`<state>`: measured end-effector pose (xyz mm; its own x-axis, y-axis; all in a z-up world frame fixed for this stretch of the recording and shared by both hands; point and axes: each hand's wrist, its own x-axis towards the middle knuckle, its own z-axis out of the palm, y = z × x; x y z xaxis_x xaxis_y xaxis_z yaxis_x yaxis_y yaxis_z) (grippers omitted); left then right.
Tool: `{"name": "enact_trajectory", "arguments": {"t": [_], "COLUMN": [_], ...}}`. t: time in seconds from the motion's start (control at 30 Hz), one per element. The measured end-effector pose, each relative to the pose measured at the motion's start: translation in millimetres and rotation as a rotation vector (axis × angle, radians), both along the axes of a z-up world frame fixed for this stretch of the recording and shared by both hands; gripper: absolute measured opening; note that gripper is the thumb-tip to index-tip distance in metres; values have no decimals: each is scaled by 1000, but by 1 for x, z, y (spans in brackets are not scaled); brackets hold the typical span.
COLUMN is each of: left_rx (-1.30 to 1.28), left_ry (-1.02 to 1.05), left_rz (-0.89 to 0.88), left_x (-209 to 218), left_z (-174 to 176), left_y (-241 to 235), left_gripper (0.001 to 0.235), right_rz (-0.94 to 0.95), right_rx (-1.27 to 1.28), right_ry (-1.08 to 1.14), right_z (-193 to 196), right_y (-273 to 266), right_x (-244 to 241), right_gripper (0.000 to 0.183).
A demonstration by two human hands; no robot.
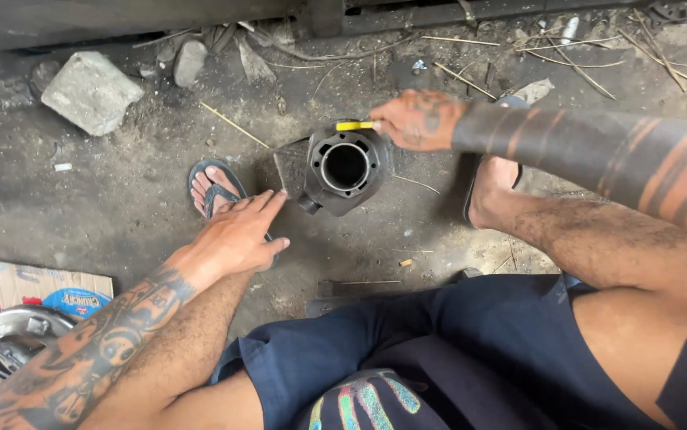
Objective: The person sits on the ground and uses a yellow brush to scrub a metal engine cylinder head. They rotate the part to clean the exterior fins and the interior bore, then place it on a small block to continue scrubbing the top surface.
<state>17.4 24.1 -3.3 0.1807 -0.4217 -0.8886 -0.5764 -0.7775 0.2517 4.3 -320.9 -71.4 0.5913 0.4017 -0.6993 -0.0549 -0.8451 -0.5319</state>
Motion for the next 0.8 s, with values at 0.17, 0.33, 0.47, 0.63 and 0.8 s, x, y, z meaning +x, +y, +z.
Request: {"name": "enact_trajectory", "arguments": {"t": [0.17,0.33,0.47,0.63,0.8], "left_rx": [-336,-457,-519,-569,-581], "left_ry": [-258,-341,-509,-742,-787], "left_rz": [-22,-249,-569,-795,-839], "left_x": [6,7,7,19,16], "left_z": [20,15,8,-19,-45], "left_y": [-23,-62,-85,-92,-90], "left_gripper": [97,100,91,91,100], "right_rz": [-372,-702,-652,-478,-297], "right_rx": [184,293,183,-11,-147], "right_ry": [75,616,874,411,267], "right_z": [-31,-37,-83,-136,-76], "right_y": [-14,-22,-56,-85,-83], "right_x": [-65,-100,-105,-99,-74], "right_gripper": [29,34,34,48,51]}}
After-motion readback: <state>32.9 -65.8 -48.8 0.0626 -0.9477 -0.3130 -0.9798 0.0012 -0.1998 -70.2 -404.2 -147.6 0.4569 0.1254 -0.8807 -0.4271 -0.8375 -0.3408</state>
